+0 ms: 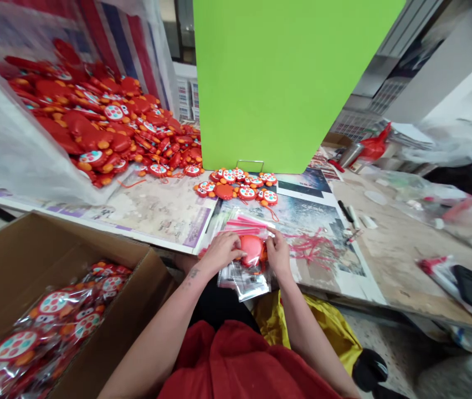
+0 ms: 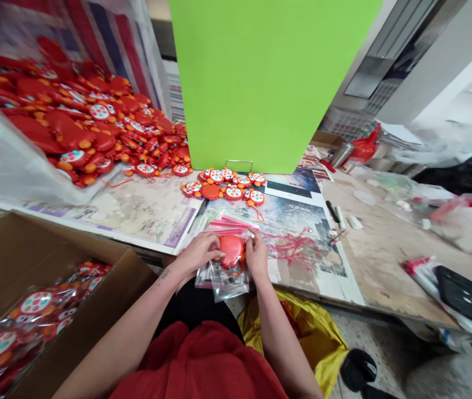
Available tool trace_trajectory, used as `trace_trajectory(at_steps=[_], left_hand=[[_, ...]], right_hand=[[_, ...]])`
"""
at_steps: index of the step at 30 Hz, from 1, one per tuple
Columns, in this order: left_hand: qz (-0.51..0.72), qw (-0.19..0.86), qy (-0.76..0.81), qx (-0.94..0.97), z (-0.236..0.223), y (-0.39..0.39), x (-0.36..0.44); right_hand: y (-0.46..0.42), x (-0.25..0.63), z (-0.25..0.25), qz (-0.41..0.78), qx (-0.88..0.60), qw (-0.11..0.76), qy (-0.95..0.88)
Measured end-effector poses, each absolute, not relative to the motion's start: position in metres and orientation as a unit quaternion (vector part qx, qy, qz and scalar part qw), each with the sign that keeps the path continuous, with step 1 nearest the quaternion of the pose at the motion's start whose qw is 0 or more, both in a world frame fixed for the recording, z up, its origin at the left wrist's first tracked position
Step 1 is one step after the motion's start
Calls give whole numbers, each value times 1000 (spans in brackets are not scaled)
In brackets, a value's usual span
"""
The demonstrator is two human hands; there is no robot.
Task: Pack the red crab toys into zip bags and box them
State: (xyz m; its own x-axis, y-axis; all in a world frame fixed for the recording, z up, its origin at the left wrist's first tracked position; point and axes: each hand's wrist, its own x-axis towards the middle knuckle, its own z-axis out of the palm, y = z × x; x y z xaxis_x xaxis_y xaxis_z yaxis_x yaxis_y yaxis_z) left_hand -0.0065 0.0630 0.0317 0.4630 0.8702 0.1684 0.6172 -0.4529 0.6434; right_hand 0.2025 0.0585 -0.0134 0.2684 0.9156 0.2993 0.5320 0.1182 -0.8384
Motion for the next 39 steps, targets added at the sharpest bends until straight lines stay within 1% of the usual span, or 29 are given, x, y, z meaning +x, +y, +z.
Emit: trace_trajectory(at_steps=[4,9,15,21,23,26,28,29,31,33,35,37,39], left_hand=[[254,273,464,803,38,60,-9],[251,302,421,818,34,61,-8],[280,327,394,812,33,66,-6],[260,376,409,790,45,67,-5],[287,383,418,772,43,67,-3],[399,389,451,697,31,70,4],[454,434,473,619,21,73,9],[460,471,474,585,16,75,11],[436,550,460,544,10,77,15],[398,606,458,514,7,78,17],[375,637,476,476,8,77,18],[373,652,485,447,9,75,18],[381,658,475,443,10,74,18]], right_hand=[[60,204,-16,201,-634,484,-568],[59,205,-16,198,-634,488,-566],[55,204,-12,198,-620,507,-565],[54,196,5,301,-600,543,-505],[53,193,13,313,-585,564,-492],[52,190,21,303,-572,594,-478],[53,191,22,297,-569,603,-474],[53,192,20,295,-571,603,-473],[55,195,15,286,-582,596,-474],[56,199,9,252,-596,582,-492],[58,202,5,186,-595,558,-547],[59,203,6,131,-575,515,-623],[60,200,8,126,-552,448,-692]])
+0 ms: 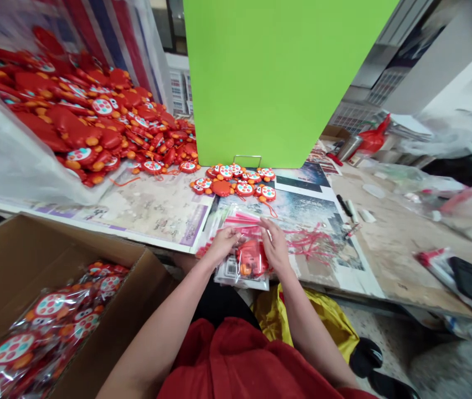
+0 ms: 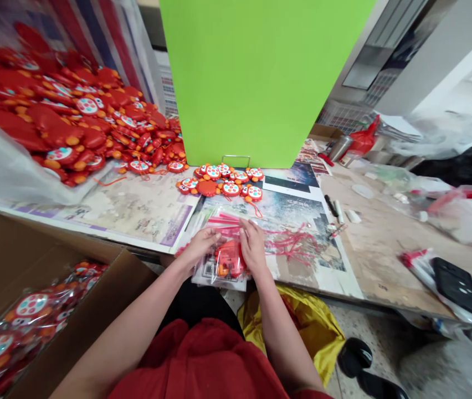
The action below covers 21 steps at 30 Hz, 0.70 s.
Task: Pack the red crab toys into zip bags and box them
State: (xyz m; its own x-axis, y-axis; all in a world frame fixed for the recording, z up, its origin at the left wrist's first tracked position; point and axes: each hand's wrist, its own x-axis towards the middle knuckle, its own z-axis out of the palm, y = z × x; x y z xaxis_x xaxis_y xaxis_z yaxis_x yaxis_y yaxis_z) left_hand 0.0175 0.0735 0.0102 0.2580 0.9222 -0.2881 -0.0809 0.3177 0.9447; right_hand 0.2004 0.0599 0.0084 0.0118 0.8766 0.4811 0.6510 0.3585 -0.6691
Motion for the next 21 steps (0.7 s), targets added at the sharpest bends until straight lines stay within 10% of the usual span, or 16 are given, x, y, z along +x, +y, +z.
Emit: trace_trajectory(at_steps=[21], left_hand=[[415,722,350,428,-8,78,8]], right_hand=[[84,165,21,43,-477,292,-828]])
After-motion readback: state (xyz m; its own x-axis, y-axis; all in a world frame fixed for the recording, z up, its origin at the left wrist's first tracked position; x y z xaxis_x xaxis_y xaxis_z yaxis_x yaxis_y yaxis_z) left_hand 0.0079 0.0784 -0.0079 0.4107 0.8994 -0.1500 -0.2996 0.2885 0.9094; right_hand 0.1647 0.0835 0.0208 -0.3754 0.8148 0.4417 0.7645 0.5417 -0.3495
